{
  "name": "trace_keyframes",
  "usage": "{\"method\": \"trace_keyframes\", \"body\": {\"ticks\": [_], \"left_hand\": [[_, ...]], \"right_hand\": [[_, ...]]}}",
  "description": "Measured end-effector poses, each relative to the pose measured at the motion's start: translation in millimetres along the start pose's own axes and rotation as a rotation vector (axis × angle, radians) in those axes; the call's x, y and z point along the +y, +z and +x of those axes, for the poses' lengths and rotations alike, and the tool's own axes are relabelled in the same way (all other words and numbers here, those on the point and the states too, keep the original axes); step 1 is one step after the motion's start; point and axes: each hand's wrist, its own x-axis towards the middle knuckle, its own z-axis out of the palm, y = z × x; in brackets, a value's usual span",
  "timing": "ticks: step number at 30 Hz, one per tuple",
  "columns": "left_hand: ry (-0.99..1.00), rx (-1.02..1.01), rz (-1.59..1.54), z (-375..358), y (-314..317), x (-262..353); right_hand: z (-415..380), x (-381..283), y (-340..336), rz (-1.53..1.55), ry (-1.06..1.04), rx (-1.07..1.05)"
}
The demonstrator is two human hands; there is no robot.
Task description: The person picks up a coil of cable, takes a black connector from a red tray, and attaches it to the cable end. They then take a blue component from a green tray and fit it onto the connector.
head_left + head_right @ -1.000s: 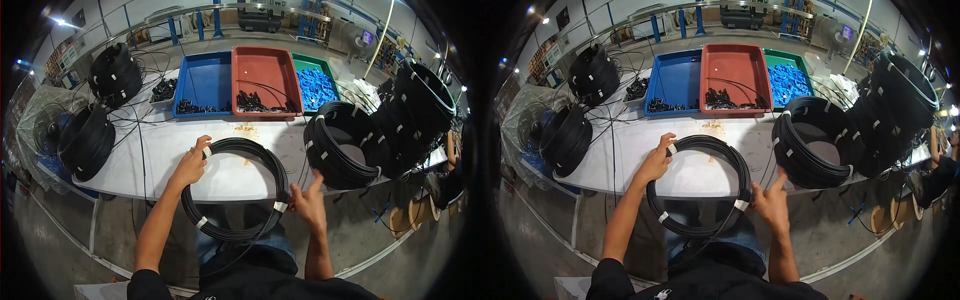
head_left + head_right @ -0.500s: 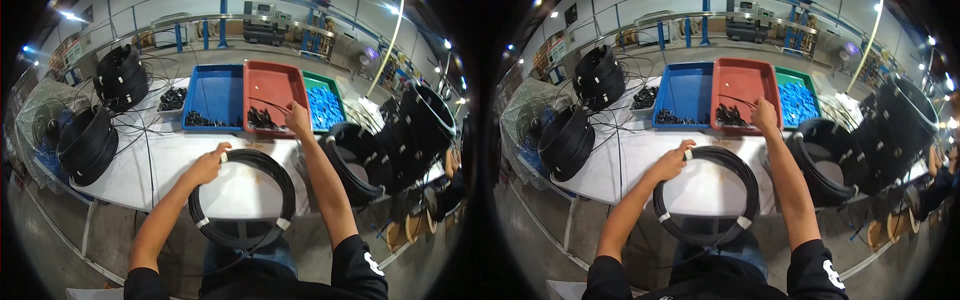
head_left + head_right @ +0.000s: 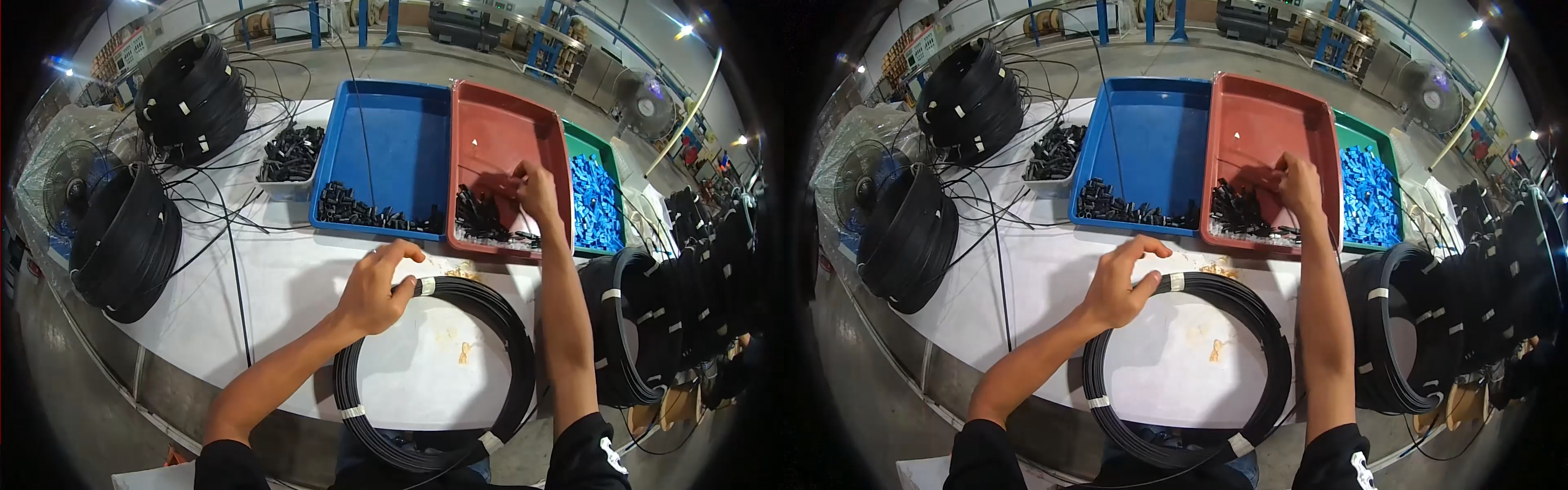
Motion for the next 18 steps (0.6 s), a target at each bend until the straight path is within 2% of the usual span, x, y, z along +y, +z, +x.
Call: {"method": "trace_keyframes", "body": {"ticks": [4,6,8,11,13,14,16,17,18], "left_hand": [[0.005,0.13,0.011,7.6,-5.1,-13.7],[0.076,0.299,0.074,12.6,-12.1,-26.5],[0.228,0.329,0.259,30.7,-29.0,-28.3],[0.27,0.237,0.399,56.8,-45.7,-51.9],[0.221,0.025,0.411,73.4,-48.2,-65.8],[0.224,0.024,0.414,80.7,-48.5,-71.3],[0.434,-0.004,0.616,91.8,-50.0,-81.5],[0.33,-0.034,0.613,95.3,-51.7,-88.1],[0.323,-0.031,0.617,96.2,-52.8,-90.5]], "right_hand": [[1.0,-44.3,-26.1,0.12,-0.133,0.159],[-8.8,-79.0,-43.5,0.237,-0.213,0.171],[-16.6,-92.9,-48.3,0.258,-0.263,0.176],[-25.2,-96.6,-48.5,0.339,-0.213,0.125],[-32.8,-96.7,-50.0,0.362,-0.152,0.012],[-36.8,-94.8,-48.4,0.364,-0.153,0.016],[-43.7,-90.1,-39.1,0.594,-0.105,-0.067],[-47.3,-88.3,-35.6,0.652,-0.095,-0.129],[-52.0,-92.0,-35.0,0.656,-0.098,-0.137]]}}
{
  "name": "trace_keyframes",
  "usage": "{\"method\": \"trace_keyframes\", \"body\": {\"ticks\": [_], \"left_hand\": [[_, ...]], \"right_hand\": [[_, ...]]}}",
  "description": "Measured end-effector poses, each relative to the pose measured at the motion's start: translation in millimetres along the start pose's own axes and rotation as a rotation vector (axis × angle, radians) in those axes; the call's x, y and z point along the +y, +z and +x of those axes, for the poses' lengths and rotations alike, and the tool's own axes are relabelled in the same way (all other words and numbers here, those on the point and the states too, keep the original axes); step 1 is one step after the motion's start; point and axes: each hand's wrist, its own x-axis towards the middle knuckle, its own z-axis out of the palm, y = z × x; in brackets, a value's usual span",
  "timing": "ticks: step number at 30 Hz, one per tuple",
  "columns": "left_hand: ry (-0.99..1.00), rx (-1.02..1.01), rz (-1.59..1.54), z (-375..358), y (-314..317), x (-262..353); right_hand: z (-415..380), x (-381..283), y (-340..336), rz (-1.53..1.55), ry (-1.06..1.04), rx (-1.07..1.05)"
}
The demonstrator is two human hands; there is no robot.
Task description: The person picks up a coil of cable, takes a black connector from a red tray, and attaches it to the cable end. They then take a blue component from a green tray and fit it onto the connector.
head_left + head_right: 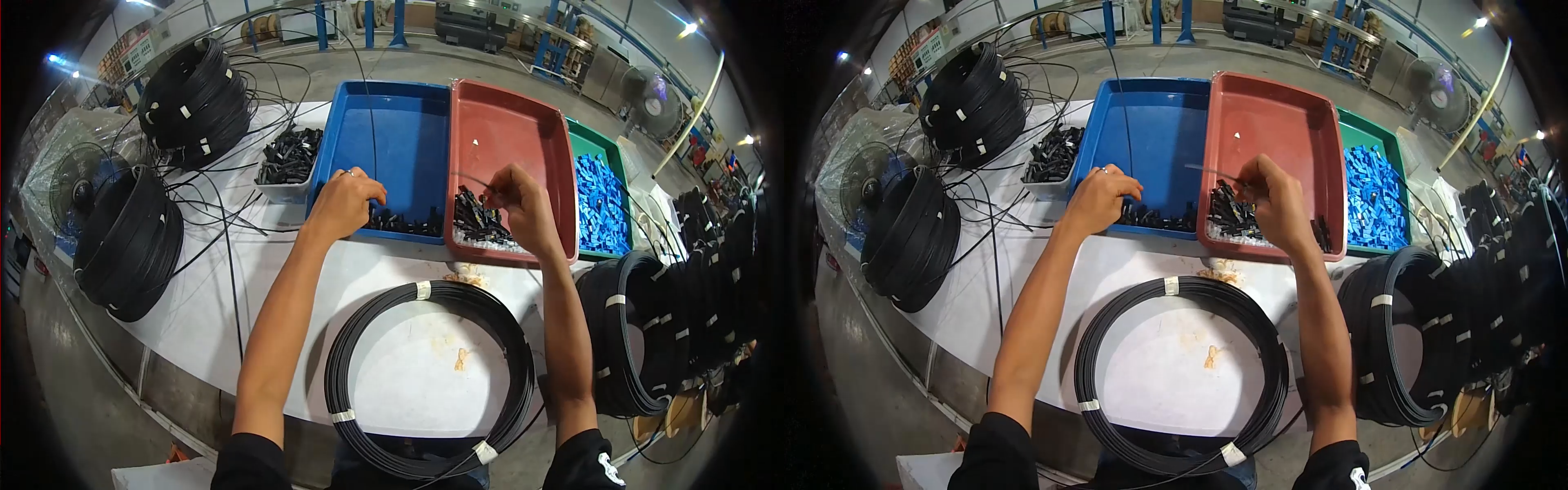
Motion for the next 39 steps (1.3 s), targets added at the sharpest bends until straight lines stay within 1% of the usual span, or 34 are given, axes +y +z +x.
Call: {"method": "trace_keyframes", "body": {"ticks": [2,4,6,7,8,10,12,14,16,17,18,20,21,23,24,26,28,30,32,33,34,35,36,38,39], "left_hand": [[-0.143,-0.125,0.023,3.0,3.4,-4.8],[-0.137,-0.127,0.031,6.7,1.0,0.0],[-0.143,-0.134,0.035,7.0,-3.3,7.6],[-0.218,-0.179,0.071,10.8,-6.0,13.9],[-0.292,-0.225,0.106,12.6,-6.1,18.2],[-0.316,-0.219,0.102,13.0,-2.7,22.9],[-0.332,-0.205,0.099,14.4,-1.3,25.5],[-0.477,-0.295,-0.055,16.5,1.7,26.0],[-0.448,-0.285,-0.089,16.2,4.6,22.5],[-0.426,-0.281,-0.123,15.1,5.1,20.3],[-0.424,-0.277,-0.123,15.8,1.8,21.8],[-0.394,-0.192,-0.226,17.8,-5.9,23.9],[-0.391,-0.191,-0.224,19.6,-11.2,24.8],[-0.279,0.033,-0.483,23.2,-20.0,25.3],[-0.274,0.031,-0.485,24.6,-19.9,23.6],[-0.208,0.183,-0.896,27.8,-19.4,19.6],[-0.182,0.162,-0.942,30.0,-25.1,23.4],[-0.234,0.152,-1.031,31.4,-26.6,27.5],[-0.187,0.143,-1.031,31.9,-24.4,27.5],[-0.148,0.172,-1.015,33.5,-23.9,30.4],[-0.11,0.201,-1.0,34.5,-24.0,32.8],[-0.196,0.183,-0.958,34.2,-25.1,34.2],[-0.195,0.182,-0.959,34.0,-24.2,33.8],[-0.077,0.213,-0.666,30.9,-20.4,31.8],[-0.078,0.211,-0.668,29.8,-22.9,32.6]], "right_hand": [[-4.1,-9.8,2.6,0.063,0.042,-0.073],[-3.5,-12.9,-0.7,0.044,0.047,-0.1],[-2.2,-12.2,-1.4,0.012,-0.006,-0.116],[-0.9,-13.3,-3.6,-0.102,0.06,-0.133],[-0.7,-11.1,-3.0,-0.101,0.065,-0.133],[-0.9,-5.7,-1.6,-0.052,-0.065,-0.136],[-1.7,-4.3,1.0,-0.087,-0.083,-0.098],[-1.7,-6.0,1.4,-0.126,-0.107,-0.061],[-3.4,-7.8,1.8,-0.006,-0.086,-0.07],[-3.3,-5.9,1.7,0.026,-0.113,-0.093],[-4.8,-10.8,1.6,0.024,-0.116,-0.092],[-8.4,-24.6,3.8,0.023,-0.043,-0.108],[-8.1,-29.3,5.3,0.023,-0.045,-0.105],[-9.5,-35.3,6.2,0.042,-0.055,-0.054],[-9.6,-31.7,4.6,0.04,-0.054,-0.048],[-7.0,-17.9,3.3,-0.023,-0.089,-0.05],[-7.0,-14.2,4.2,-0.032,-0.119,-0.051],[-6.0,-14.1,5.6,-0.039,-0.156,-0.049],[-7.0,-15.4,5.5,-0.049,-0.193,-0.048],[-7.2,-14.1,5.7,-0.003,-0.149,-0.06],[-6.3,-12.7,5.4,-0.005,-0.154,-0.057],[-5.7,-11.2,5.3,-0.022,-0.154,-0.06],[-6.5,-10.5,5.1,-0.037,-0.149,-0.064],[-7.7,-11.6,5.8,-0.033,-0.163,-0.065],[-7.2,-12.1,6.3,-0.03,-0.182,-0.067]]}}
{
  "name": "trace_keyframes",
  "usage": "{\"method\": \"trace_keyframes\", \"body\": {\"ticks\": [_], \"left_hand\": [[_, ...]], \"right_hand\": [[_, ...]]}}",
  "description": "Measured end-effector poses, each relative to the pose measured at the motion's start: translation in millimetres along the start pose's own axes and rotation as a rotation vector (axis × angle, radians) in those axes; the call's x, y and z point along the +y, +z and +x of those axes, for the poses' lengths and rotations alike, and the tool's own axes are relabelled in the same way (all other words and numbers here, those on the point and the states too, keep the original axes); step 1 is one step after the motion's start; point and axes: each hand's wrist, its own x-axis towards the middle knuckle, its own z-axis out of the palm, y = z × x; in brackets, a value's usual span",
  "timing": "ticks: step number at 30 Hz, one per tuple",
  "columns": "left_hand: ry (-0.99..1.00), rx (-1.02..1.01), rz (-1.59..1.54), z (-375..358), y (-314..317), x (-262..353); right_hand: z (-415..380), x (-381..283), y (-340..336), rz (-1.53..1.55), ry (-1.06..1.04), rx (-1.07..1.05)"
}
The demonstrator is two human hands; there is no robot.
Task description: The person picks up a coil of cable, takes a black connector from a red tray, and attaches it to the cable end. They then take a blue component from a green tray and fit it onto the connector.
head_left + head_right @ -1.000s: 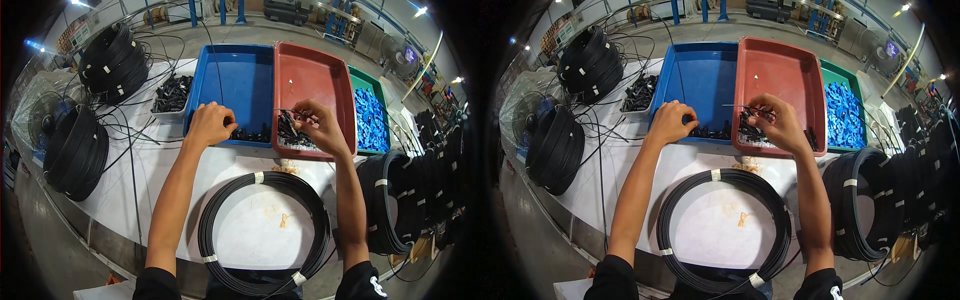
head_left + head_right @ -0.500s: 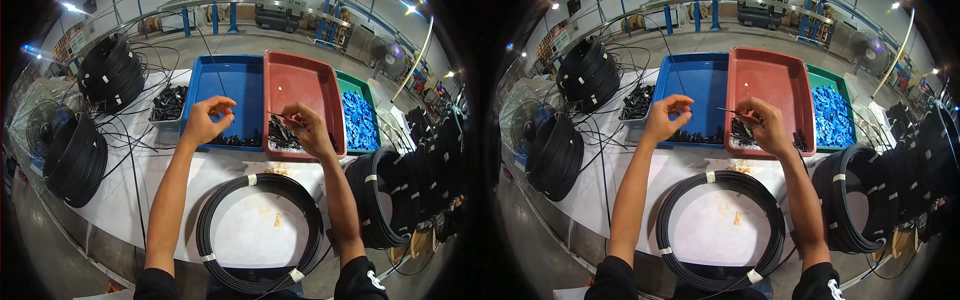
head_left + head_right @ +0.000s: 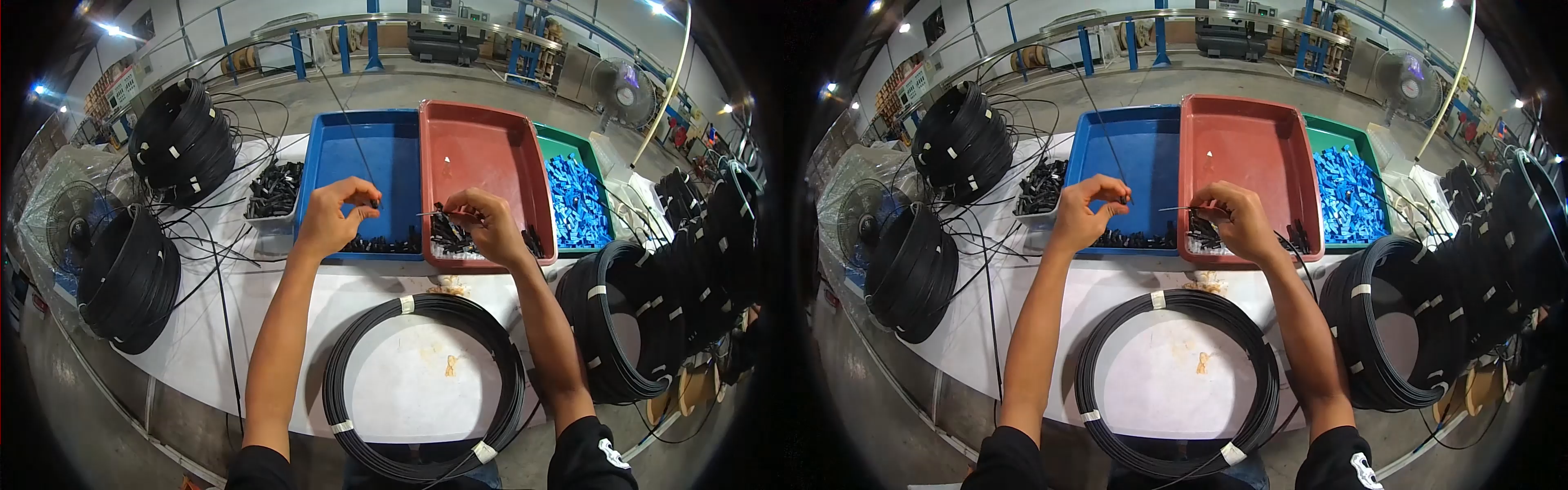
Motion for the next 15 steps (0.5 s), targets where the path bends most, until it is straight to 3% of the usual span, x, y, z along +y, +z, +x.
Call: {"method": "trace_keyframes", "body": {"ticks": [2,3,5,15], "left_hand": [[-0.117,-0.264,0.455,-3.1,-5.4,4.8],[-0.118,-0.267,0.452,-6.5,-5.7,0.6],[0.106,-0.414,0.821,-16.8,-1.1,-14.9],[-0.044,-0.457,0.754,-23.8,18.2,-26.9]], "right_hand": [[-0.2,1.9,1.7,-0.003,0.001,-0.009],[-0.3,3.1,2.4,-0.005,-0.001,-0.016],[0.5,5.6,2.9,0.003,-0.004,-0.017],[0.1,2.1,2.9,0.006,0.018,-0.026]]}}
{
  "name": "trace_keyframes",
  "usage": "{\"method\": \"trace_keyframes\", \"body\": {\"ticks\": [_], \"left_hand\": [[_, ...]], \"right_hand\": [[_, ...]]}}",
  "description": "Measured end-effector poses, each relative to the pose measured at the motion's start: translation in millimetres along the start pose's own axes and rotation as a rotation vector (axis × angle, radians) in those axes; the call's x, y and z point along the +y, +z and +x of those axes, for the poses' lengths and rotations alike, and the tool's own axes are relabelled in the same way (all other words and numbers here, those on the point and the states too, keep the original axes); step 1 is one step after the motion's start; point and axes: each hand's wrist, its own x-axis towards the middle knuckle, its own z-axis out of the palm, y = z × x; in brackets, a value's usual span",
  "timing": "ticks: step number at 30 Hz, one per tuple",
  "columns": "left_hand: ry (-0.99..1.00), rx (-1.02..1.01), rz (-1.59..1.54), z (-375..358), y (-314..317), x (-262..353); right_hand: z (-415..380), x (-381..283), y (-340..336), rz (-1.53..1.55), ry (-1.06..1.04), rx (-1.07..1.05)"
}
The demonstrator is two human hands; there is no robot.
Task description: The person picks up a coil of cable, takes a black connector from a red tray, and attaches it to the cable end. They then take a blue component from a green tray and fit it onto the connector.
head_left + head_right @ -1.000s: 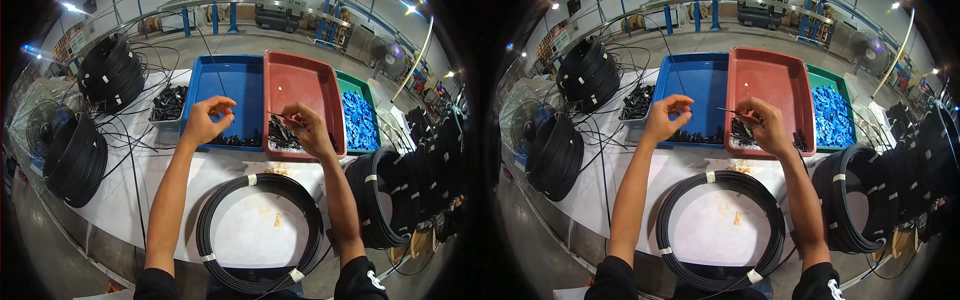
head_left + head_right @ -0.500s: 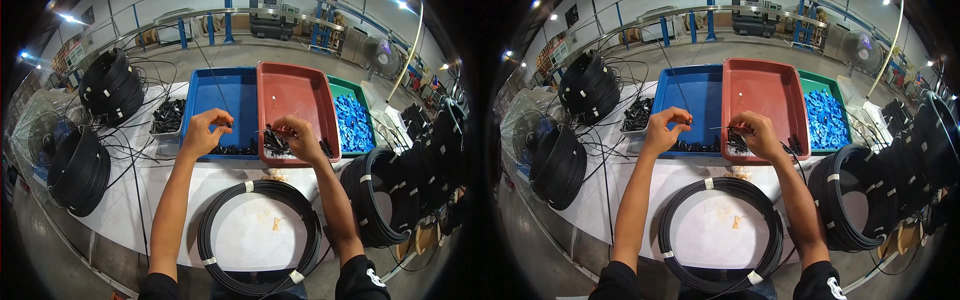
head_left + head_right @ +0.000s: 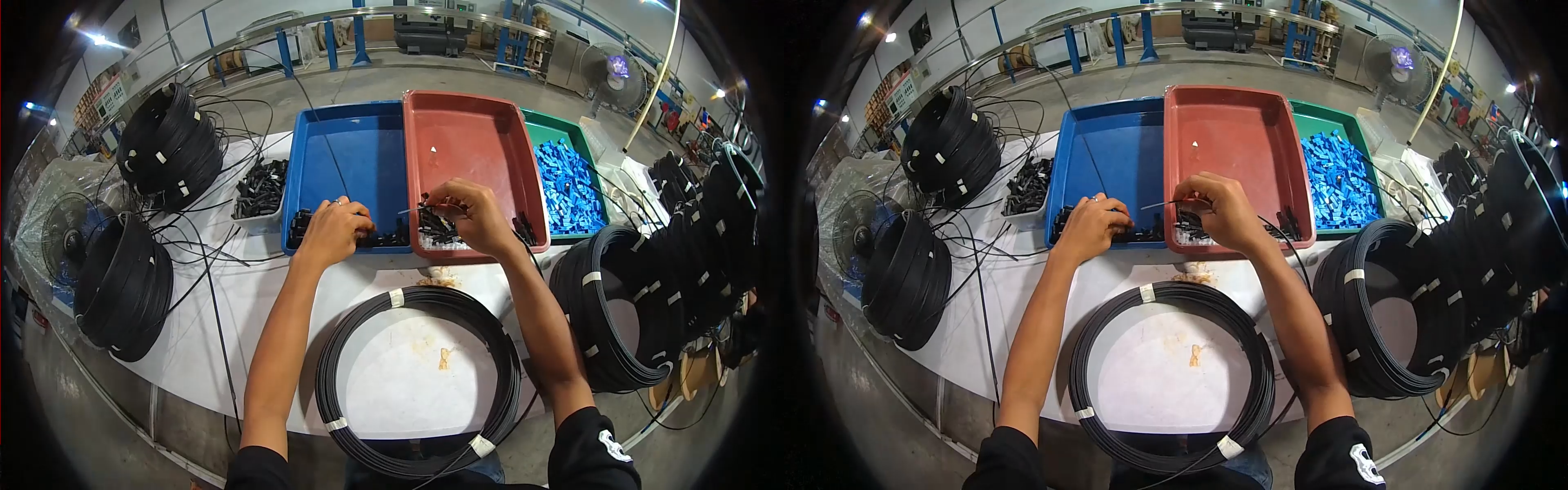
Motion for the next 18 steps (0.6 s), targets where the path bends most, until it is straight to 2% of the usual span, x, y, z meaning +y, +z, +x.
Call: {"method": "trace_keyframes", "body": {"ticks": [7,9,18], "left_hand": [[-0.05,0.059,-0.046,0.4,-4.1,5.1],[-0.088,-0.028,-0.031,0.9,-8.9,8.9],[-0.074,-0.019,-0.07,-1.3,-4.9,0.8]], "right_hand": [[-1.5,-1.2,3.0,-0.025,-0.093,0.008],[-1.9,-2.9,2.5,-0.036,-0.087,0.0],[-2.7,-0.1,3.3,-0.118,-0.088,-0.034]]}}
